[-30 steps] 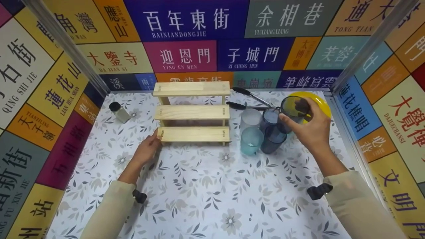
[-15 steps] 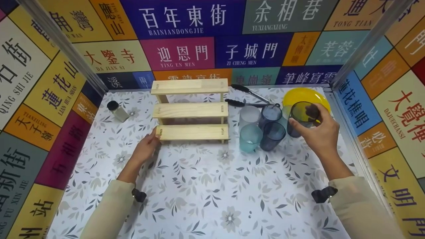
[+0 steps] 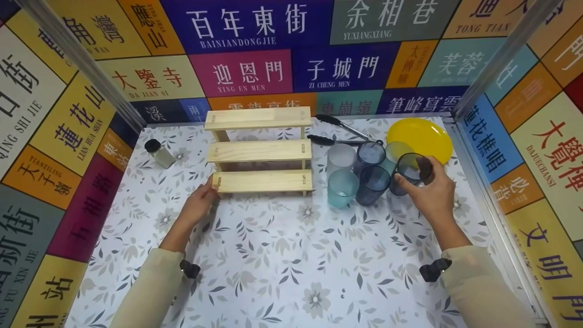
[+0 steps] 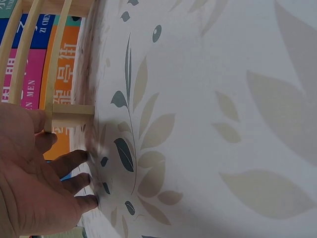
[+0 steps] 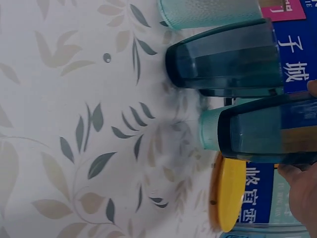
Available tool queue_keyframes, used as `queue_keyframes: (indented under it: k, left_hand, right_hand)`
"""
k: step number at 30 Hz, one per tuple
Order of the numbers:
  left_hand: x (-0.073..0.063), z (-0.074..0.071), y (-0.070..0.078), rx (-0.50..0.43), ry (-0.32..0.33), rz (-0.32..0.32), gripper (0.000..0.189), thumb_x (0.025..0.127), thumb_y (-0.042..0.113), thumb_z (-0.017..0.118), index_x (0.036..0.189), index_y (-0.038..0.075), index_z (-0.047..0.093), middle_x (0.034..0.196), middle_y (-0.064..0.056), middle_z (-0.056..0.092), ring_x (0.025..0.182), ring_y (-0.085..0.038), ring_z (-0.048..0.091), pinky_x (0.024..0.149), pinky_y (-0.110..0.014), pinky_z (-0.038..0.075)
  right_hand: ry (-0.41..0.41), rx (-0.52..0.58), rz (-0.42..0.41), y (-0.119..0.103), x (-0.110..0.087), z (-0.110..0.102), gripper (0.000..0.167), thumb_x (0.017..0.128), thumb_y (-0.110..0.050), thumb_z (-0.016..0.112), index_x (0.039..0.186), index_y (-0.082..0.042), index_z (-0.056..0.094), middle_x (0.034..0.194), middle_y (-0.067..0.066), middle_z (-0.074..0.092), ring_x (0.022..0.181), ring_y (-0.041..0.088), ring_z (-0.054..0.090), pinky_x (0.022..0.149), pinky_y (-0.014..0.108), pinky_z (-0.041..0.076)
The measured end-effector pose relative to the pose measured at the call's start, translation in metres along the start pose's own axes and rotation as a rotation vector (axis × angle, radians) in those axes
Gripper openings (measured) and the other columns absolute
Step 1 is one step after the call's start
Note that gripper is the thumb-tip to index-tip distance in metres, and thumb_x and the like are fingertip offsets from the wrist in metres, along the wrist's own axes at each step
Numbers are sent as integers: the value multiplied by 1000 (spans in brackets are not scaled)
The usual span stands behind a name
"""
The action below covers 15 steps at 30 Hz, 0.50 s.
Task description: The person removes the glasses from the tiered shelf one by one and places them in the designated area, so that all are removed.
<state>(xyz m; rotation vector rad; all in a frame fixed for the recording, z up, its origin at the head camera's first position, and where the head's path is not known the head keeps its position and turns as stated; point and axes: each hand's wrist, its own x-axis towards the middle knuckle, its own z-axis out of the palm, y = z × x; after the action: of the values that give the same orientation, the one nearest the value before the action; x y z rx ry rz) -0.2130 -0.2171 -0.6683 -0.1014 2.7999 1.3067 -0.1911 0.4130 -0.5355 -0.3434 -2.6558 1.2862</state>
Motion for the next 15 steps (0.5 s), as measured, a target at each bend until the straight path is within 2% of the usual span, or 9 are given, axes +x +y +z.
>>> queue_keyframes:
  k: [5,7,10,15]
  left_hand:
    - [-4,-4,8,-19,14,9,70,116,62,41,173,21,41,170,-18,50,163,-59,31,133,-71,29]
    - [-4,-2,7,-22,25,22,67,117,59,41,172,21,41,170,-15,51,162,-58,33,133,-69,31]
    - [-7,-4,10,-13,35,37,65,117,56,41,172,20,43,170,-12,52,160,-58,36,132,-68,32]
    - [-20,-14,35,-19,15,1,63,118,48,45,172,16,42,169,-17,51,162,-57,33,134,-69,28]
  right_hand:
    - [-32,-4,11,14,0,8,81,93,-44,91,159,-14,55,141,-5,63,114,-3,55,94,-1,45]
    - [-37,-19,21,19,0,10,82,93,-44,91,160,-15,54,142,-4,63,116,2,57,92,-1,45]
    - [-55,-41,37,25,0,14,86,94,-46,90,164,-15,50,149,6,62,120,10,58,90,0,43]
    - [-108,-51,64,32,1,18,94,95,-49,88,170,-15,41,162,19,55,128,19,57,88,-1,41]
